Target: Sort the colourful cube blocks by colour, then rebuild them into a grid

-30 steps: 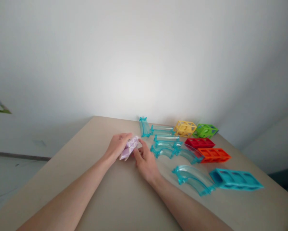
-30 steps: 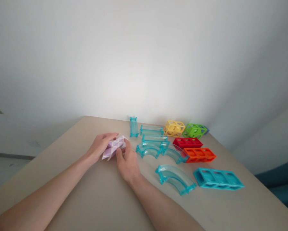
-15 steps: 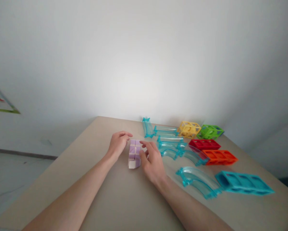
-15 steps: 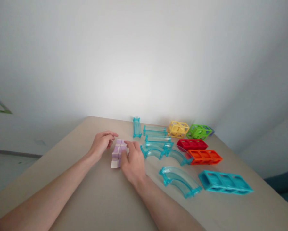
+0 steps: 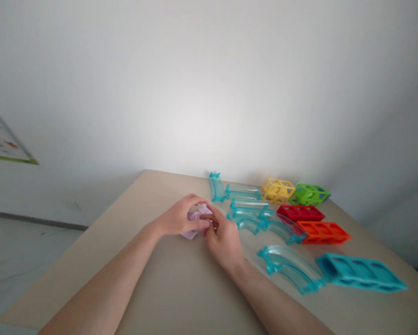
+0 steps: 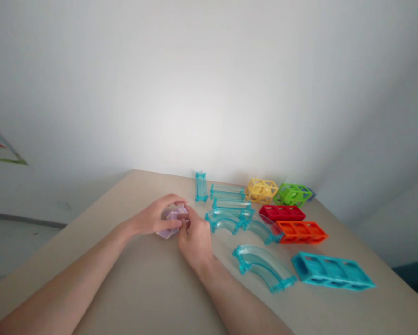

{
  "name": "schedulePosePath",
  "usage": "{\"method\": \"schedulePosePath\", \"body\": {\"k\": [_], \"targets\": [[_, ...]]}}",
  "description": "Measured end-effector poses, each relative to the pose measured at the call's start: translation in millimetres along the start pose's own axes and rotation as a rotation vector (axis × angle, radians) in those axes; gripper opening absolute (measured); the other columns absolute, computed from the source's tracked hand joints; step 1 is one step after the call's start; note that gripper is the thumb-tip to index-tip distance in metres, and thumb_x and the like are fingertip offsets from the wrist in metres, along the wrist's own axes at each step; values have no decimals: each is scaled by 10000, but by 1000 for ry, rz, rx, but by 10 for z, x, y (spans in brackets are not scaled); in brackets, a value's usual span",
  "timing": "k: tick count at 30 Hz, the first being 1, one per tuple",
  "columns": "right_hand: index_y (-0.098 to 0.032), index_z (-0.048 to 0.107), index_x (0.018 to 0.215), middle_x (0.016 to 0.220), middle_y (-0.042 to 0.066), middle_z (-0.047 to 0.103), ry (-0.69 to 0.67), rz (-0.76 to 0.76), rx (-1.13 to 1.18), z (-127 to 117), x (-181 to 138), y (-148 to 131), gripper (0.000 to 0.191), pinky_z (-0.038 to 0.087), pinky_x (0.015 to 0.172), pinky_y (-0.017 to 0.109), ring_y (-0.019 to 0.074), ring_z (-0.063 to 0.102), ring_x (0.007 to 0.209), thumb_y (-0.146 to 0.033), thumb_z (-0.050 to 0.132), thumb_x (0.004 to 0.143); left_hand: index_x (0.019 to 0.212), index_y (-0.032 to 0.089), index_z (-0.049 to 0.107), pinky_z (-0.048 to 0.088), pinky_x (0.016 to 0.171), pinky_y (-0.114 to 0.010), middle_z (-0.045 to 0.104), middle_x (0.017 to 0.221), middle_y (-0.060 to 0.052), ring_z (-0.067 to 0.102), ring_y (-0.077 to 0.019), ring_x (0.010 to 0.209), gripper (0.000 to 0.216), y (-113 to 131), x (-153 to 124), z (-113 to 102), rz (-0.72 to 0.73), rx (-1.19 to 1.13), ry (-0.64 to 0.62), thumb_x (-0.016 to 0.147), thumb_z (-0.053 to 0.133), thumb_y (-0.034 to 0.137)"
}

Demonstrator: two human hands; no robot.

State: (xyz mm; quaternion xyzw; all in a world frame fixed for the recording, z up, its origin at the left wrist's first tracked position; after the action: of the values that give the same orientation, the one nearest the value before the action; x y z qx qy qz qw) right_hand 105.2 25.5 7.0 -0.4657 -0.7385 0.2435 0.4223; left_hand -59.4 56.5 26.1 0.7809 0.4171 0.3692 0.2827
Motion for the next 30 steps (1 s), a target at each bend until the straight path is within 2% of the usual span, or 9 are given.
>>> {"method": "schedulePosePath", "body": {"k": [3,5,9,11,15,18,22,25,30], "targets": [[-140,564,1244,1086,91,714,59,-65,-68,-28,-2,20,460,522,869,339,197,675,940,-71,427,811,1091,170,654,463,904,-365,652,1025,-93,609,-250,974,499,-129,-18,-51,-47,249,30,689,754,447],[-137,576,1227,1174,120,674,65,-108,-119,-34,6,22,450,508,921,366,211,657,1000,-75,427,806,1160,156,613,480,872,-367,664,996,-89,620,-245,929,526,-204,-19,-48,-85,288,45,703,742,381],[-139,446,1380,1296,144,599,-63,-157,-205,14,-1,-23,593,507,944,390,233,635,1067,-94,491,791,1225,154,564,458,947,-380,651,1125,-104,601,-248,1034,510,-207,-20,18,26,264,-5,729,676,195],[-113,443,1378,1309,161,587,-100,-151,-272,34,-16,-63,597,495,961,412,263,609,1127,-100,516,786,1223,164,570,431,991,-397,634,1168,-104,567,-257,1100,511,-202,-16,32,69,287,10,720,652,130],[-123,542,1265,1174,132,666,-76,-115,-301,5,-34,-121,432,502,928,394,262,642,1059,-143,504,836,1197,149,590,423,1007,-421,615,1142,-115,552,-258,1111,466,-297,20,-19,-23,344,254,735,598,86],[-166,563,1230,1112,92,683,-40,-102,-292,-30,-35,-114,379,523,838,344,229,672,940,-171,496,857,1111,153,644,486,922,-394,619,1072,-104,612,-227,963,344,-390,51,-33,-171,288,368,770,595,142],[-199,547,1266,1226,104,604,-52,-45,-363,-19,-32,-72,407,519,780,308,188,670,819,-223,550,861,1070,182,681,524,820,-328,645,1015,-76,639,-179,839,293,-407,81,40,-218,145,301,791,590,170],[-173,536,1272,1174,124,606,-81,14,-422,0,-29,-61,425,509,793,328,192,661,769,-277,584,863,1084,166,662,532,685,-276,648,900,-52,632,-157,736,311,-390,77,108,-276,41,271,779,626,217],[-149,503,1273,1115,139,598,-19,32,-473,-23,-20,-87,401,493,771,328,238,650,886,-257,529,888,1200,198,579,450,417,-213,580,799,8,578,-114,520,458,-326,56,251,-353,-209,123,775,659,348]]}}
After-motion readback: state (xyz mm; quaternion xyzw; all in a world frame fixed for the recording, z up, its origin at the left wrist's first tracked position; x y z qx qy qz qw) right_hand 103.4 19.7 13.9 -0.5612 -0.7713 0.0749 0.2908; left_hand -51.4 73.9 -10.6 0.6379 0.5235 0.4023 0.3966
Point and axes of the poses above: each hand's wrist, its own x-axis towards the middle knuckle, its own z-axis out of the palm, y = z × x, the point moved 2 cm from there along x, towards the middle knuckle
